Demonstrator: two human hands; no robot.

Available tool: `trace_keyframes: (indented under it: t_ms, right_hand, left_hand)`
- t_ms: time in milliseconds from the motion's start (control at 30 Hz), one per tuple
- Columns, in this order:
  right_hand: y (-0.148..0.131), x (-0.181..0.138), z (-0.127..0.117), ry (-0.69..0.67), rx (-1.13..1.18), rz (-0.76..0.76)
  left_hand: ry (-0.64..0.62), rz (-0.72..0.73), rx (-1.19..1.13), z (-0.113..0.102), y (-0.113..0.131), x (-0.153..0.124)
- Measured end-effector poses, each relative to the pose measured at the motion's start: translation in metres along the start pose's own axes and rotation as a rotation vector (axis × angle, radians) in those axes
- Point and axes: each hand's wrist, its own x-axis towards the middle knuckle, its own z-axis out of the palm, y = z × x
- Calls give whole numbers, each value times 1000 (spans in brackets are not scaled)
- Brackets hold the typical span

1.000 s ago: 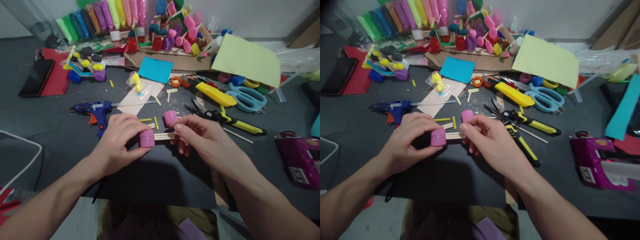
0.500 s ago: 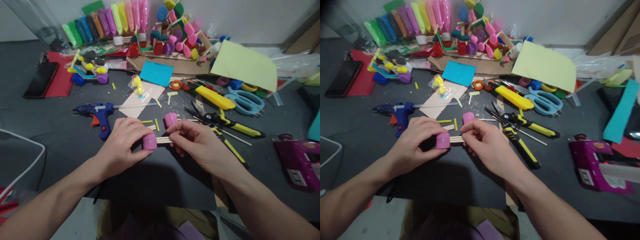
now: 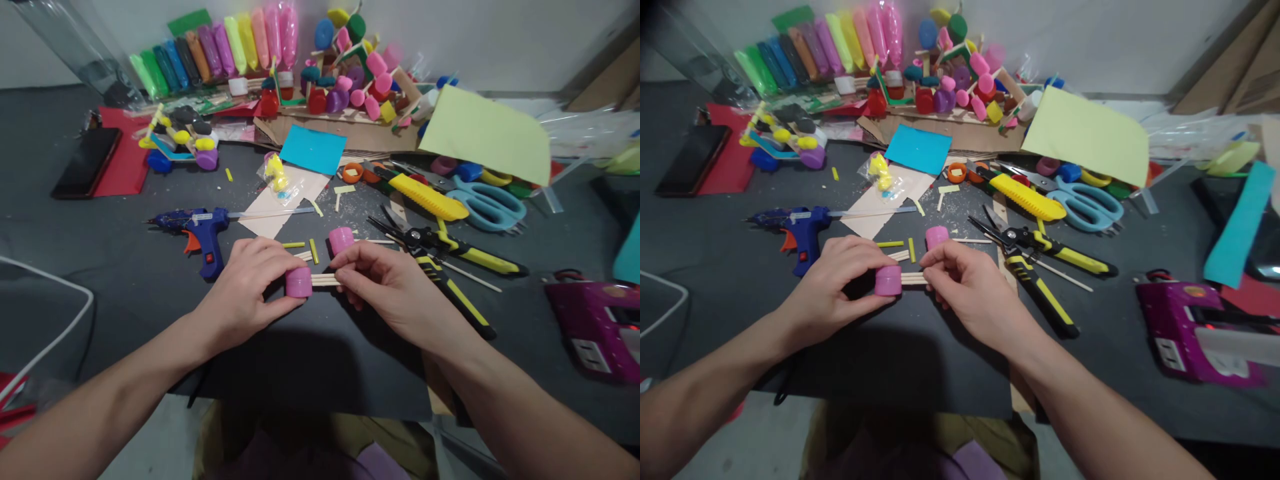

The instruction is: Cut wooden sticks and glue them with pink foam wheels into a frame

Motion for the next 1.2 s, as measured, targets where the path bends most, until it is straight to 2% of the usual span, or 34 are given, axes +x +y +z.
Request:
trace_keyframes:
  t_ms: [633, 1200]
  right_hand:
    - [-6, 0, -1, -20, -57, 8]
    - [-3, -1, -15, -50, -202, 47]
  left_hand:
    - [-1, -21, 5, 3, 1, 0]
    - [-28, -44, 10, 4, 1, 2]
